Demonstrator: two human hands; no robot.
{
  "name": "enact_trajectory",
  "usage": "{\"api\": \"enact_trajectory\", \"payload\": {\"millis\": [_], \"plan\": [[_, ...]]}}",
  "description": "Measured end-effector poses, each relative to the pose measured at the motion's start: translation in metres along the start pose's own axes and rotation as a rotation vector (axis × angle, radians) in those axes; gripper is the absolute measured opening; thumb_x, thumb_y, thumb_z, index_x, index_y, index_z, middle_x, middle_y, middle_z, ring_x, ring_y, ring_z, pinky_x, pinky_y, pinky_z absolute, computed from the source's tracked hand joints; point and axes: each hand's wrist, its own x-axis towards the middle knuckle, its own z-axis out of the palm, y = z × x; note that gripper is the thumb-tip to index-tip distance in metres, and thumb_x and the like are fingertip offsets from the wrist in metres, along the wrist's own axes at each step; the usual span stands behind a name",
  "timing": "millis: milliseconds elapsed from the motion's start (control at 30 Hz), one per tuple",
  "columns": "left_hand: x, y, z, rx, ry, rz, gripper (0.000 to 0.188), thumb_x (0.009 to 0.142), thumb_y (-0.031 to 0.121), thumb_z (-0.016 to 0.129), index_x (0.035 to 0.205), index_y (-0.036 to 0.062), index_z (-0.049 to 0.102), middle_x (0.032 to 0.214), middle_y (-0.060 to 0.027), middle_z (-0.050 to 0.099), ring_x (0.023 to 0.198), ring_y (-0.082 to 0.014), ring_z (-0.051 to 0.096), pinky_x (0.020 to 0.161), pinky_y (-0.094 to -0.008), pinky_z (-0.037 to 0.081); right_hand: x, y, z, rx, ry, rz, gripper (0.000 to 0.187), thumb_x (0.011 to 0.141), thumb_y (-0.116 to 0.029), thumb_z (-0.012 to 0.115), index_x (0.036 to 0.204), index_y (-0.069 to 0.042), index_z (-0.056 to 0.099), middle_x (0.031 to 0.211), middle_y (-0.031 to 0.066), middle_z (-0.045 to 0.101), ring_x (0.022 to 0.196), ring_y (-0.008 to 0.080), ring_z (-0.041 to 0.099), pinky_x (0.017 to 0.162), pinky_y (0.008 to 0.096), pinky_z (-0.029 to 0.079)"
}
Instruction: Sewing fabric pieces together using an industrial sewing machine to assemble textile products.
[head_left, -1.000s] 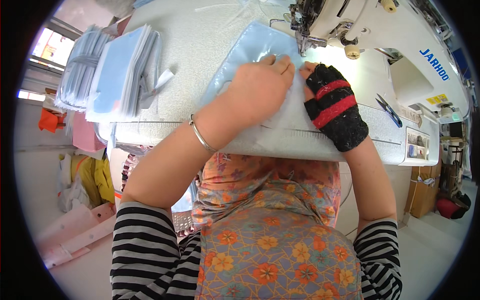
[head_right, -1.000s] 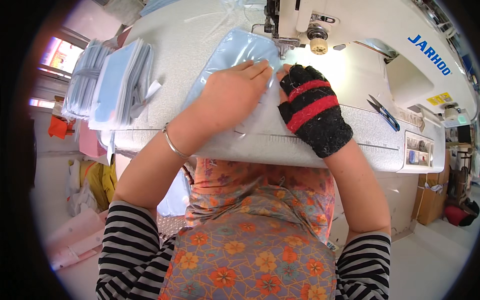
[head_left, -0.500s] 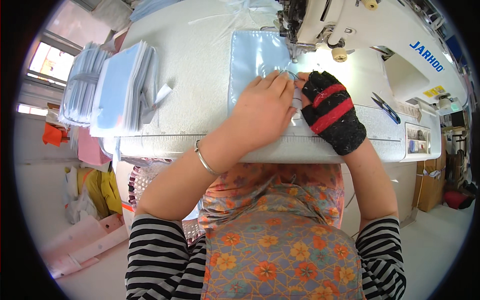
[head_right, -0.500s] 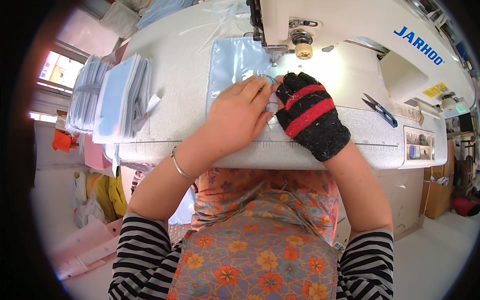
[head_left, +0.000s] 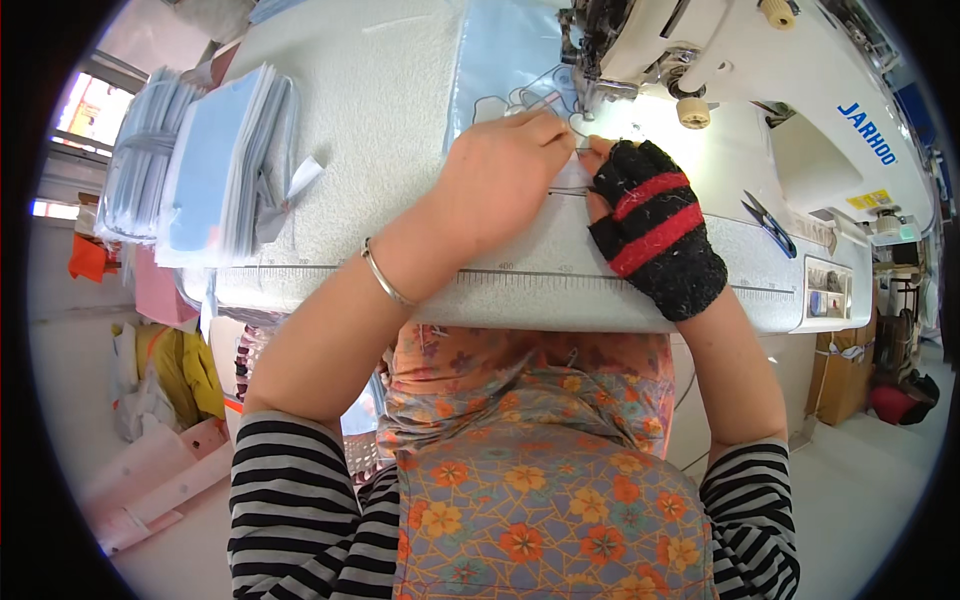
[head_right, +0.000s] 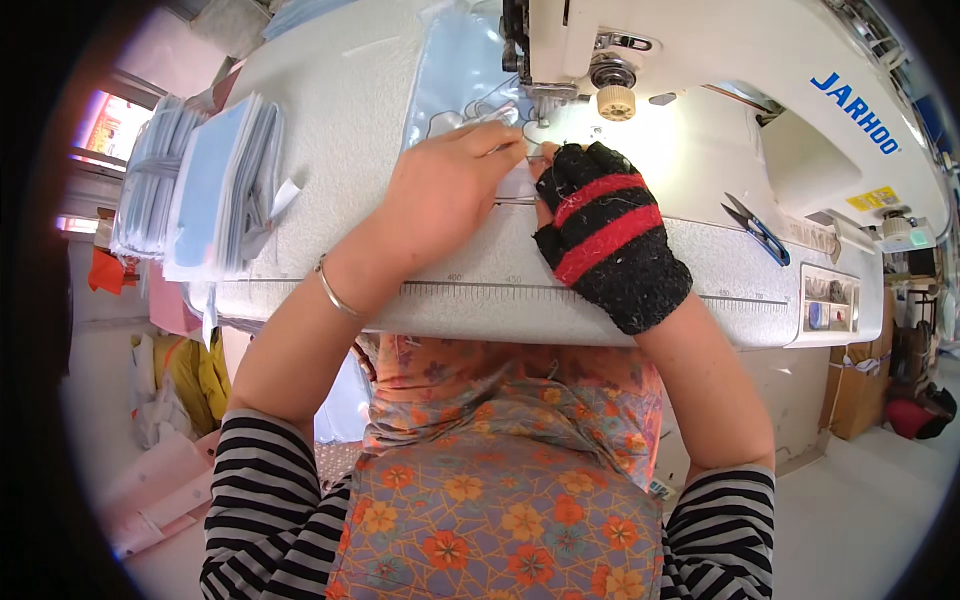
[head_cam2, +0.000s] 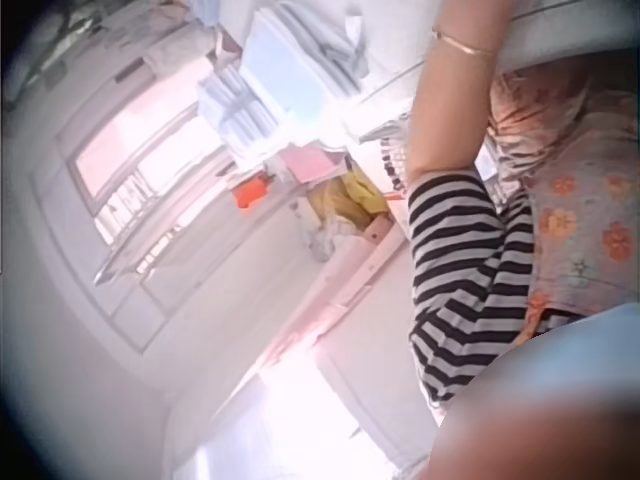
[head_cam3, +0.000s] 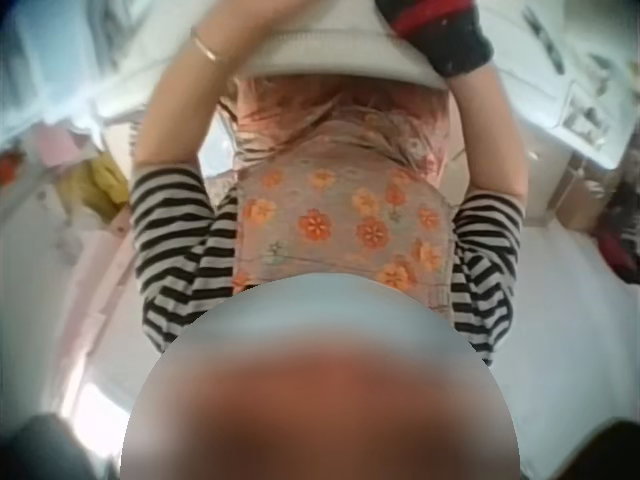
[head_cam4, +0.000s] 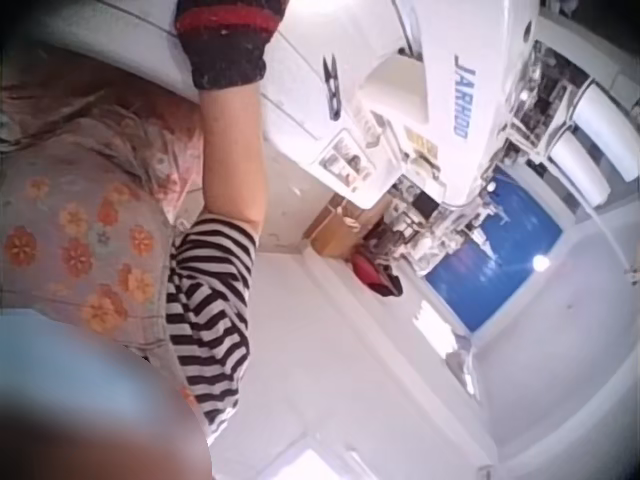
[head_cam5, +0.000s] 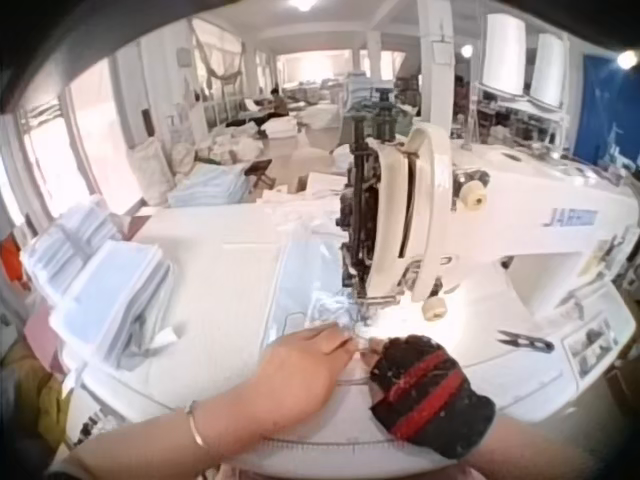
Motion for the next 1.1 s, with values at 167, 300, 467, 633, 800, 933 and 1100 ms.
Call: {"api": "enact_trajectory", "payload": {"millis": [167,300,467,633,800,933,1100], "plan": [[0.012,-0.017,0.007,0.014,-0.015,-0.006,0.025,0.075,0.004,0.058,0.098,0.0068,0.069,0.100,-0.0041,0.066,0.096,-0.0242,0.066,0.077,-0.0353,0.056,0.001,-0.001,-0.002,-0.024,-0.012,0.024,0.040,0.079,-0.006,0.061,0.119,-0.001,0.060,0.124,0.0169,0.058,0.113,0.0365,0.056,0.100,0.0462,0.044],[0.014,-0.027,0.013,-0.004,-0.049,-0.042,0.036,0.075,-0.002,0.059,0.107,0.0104,0.069,0.116,-0.0037,0.066,0.098,-0.0258,0.066,0.080,-0.0367,0.056,0.003,0.000,0.001,0.005,0.003,0.032,0.040,0.079,-0.005,0.061,0.119,-0.001,0.059,0.124,0.0167,0.058,0.113,0.0375,0.055,0.101,0.0465,0.044],[0.014,-0.029,0.012,0.028,-0.043,-0.058,0.037,0.077,-0.001,0.059,0.110,0.0138,0.069,0.120,-0.0028,0.065,0.101,-0.0252,0.066,0.082,-0.0363,0.056,0.003,0.001,0.000,0.013,0.016,0.041,0.041,0.080,-0.005,0.061,0.121,-0.003,0.059,0.124,0.0171,0.058,0.114,0.0374,0.055,0.101,0.0465,0.044],[0.012,-0.030,0.012,0.048,-0.087,-0.038,0.042,0.078,0.000,0.059,0.116,0.0161,0.068,0.122,-0.0034,0.064,0.107,-0.0248,0.064,0.085,-0.0358,0.055,0.001,0.002,0.002,-0.012,0.000,0.042,0.041,0.080,-0.006,0.062,0.121,-0.003,0.059,0.125,0.0170,0.058,0.114,0.0370,0.055,0.102,0.0465,0.043],[0.008,-0.027,0.012,0.082,-0.079,-0.013,0.045,0.079,0.000,0.059,0.119,0.0160,0.066,0.124,-0.0047,0.064,0.114,-0.0246,0.062,0.089,-0.0352,0.055,0.001,0.003,0.003,-0.003,-0.017,0.079,0.039,0.081,-0.008,0.062,0.120,-0.003,0.059,0.126,0.0163,0.058,0.116,0.0361,0.054,0.102,0.0464,0.043],[0.007,-0.018,0.011,0.120,-0.062,-0.043,0.039,0.078,0.002,0.059,0.116,0.0114,0.066,0.119,-0.0071,0.064,0.111,-0.0255,0.063,0.087,-0.0361,0.055,0.002,0.007,0.006,-0.065,-0.010,0.128,0.039,0.083,-0.014,0.063,0.120,-0.004,0.059,0.129,0.0151,0.057,0.118,0.0344,0.054,0.102,0.0454,0.042],[0.021,-0.004,-0.010,0.165,-0.242,-0.132,0.033,0.081,0.004,0.057,0.112,0.0107,0.067,0.118,-0.0064,0.066,0.102,-0.0273,0.066,0.079,-0.0370,0.057,-0.001,0.017,0.014,-0.153,-0.003,0.169,0.040,0.085,-0.020,0.063,0.122,-0.005,0.059,0.132,0.0146,0.056,0.120,0.0338,0.054,0.101,0.0445,0.043]]}}
